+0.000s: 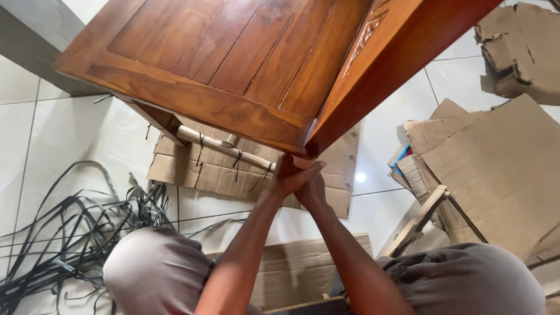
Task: Wrapping wooden chair legs with cardboard and securing them with plastic ties.
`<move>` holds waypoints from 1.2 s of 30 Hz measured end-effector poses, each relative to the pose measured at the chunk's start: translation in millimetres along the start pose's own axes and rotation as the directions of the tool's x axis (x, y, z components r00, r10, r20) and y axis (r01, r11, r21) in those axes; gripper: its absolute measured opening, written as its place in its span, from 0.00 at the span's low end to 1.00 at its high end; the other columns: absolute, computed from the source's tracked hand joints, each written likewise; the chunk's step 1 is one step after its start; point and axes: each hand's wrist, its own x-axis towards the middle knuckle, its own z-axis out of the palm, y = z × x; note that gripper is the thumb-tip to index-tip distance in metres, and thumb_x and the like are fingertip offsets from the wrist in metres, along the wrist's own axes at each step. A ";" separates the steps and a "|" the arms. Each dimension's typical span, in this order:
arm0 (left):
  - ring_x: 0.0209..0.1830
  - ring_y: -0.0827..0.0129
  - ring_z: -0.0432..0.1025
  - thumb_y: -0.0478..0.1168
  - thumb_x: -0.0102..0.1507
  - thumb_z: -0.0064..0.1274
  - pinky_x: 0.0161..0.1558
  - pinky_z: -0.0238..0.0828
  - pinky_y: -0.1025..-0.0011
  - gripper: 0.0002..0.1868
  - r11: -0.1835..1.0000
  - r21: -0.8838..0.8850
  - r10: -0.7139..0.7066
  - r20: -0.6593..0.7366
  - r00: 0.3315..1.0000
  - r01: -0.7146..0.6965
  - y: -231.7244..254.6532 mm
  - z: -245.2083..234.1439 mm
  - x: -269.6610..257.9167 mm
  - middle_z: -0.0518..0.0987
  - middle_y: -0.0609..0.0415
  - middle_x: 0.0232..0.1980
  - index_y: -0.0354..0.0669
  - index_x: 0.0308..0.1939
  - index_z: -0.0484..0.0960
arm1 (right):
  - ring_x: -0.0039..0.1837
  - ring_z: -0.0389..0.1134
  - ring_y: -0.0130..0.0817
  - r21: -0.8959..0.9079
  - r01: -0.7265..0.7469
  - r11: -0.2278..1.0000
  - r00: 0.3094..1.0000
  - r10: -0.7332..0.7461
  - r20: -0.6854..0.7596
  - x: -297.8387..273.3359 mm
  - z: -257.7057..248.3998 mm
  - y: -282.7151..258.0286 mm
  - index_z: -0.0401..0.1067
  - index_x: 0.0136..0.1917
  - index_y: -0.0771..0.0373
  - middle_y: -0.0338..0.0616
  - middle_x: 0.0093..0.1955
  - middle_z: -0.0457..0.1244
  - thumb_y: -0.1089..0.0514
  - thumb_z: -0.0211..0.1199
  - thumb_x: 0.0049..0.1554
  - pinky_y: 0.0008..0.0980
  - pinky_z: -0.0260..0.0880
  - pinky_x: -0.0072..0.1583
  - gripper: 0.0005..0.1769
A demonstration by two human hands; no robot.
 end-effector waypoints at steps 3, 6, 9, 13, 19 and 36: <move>0.63 0.51 0.74 0.53 0.50 0.74 0.69 0.65 0.53 0.40 0.998 -0.007 -0.062 0.033 0.998 0.063 17.1 -6.4 -6.1 0.81 0.44 0.60 0.43 0.63 0.80 | 0.60 0.67 0.60 0.011 0.016 1.000 1.000 -0.016 0.012 0.1 -4.1 3.9 0.65 0.67 0.69 0.55 0.59 0.65 0.54 0.72 0.49 0.52 0.71 0.57 0.37; 0.65 0.50 0.73 0.47 0.47 0.78 0.69 0.65 0.51 0.44 0.992 -0.122 -0.043 0.004 0.999 0.043 27.4 -5.5 -11.2 0.80 0.42 0.62 0.40 0.65 0.77 | 0.60 0.66 0.60 0.022 0.033 0.999 0.999 -0.034 0.025 -0.5 -6.8 7.9 0.66 0.67 0.69 0.55 0.59 0.64 0.54 0.72 0.49 0.52 0.71 0.57 0.36; 0.64 0.49 0.73 0.44 0.47 0.77 0.68 0.65 0.50 0.45 0.992 -0.123 -0.026 -0.016 1.000 0.024 19.9 -5.5 -11.6 0.80 0.40 0.62 0.38 0.66 0.75 | 0.61 0.66 0.60 0.033 0.054 0.998 0.998 -0.055 0.042 0.7 -6.8 10.6 0.67 0.67 0.68 0.55 0.60 0.64 0.54 0.72 0.49 0.52 0.71 0.57 0.35; 0.68 0.47 0.69 0.44 0.44 0.79 0.71 0.62 0.48 0.52 0.989 -0.141 0.036 -0.061 0.997 -0.044 7.0 -1.5 -11.8 0.77 0.39 0.64 0.41 0.69 0.69 | 0.62 0.65 0.60 0.045 0.075 0.996 0.995 -0.078 0.065 -1.6 -6.1 13.4 0.68 0.66 0.67 0.54 0.61 0.63 0.54 0.72 0.49 0.51 0.71 0.58 0.33; 0.67 0.55 0.70 0.41 0.46 0.78 0.72 0.61 0.53 0.49 0.957 -0.237 0.131 -0.159 0.979 -0.166 -24.0 12.4 -11.0 0.77 0.44 0.62 0.46 0.69 0.70 | 0.64 0.64 0.60 0.062 0.100 0.993 0.990 -0.105 0.088 -3.8 -5.3 15.1 0.70 0.65 0.65 0.54 0.63 0.62 0.54 0.71 0.50 0.51 0.70 0.58 0.31; 0.67 0.43 0.69 0.71 0.55 0.57 0.66 0.66 0.42 0.52 0.993 0.007 0.114 -0.135 0.984 -0.114 -11.0 11.2 -19.7 0.74 0.44 0.69 0.55 0.77 0.60 | 0.64 0.60 0.70 0.057 -0.006 0.998 0.986 -0.004 0.164 -12.0 3.2 18.9 0.55 0.78 0.67 0.63 0.68 0.56 0.56 0.62 0.56 0.63 0.67 0.57 0.40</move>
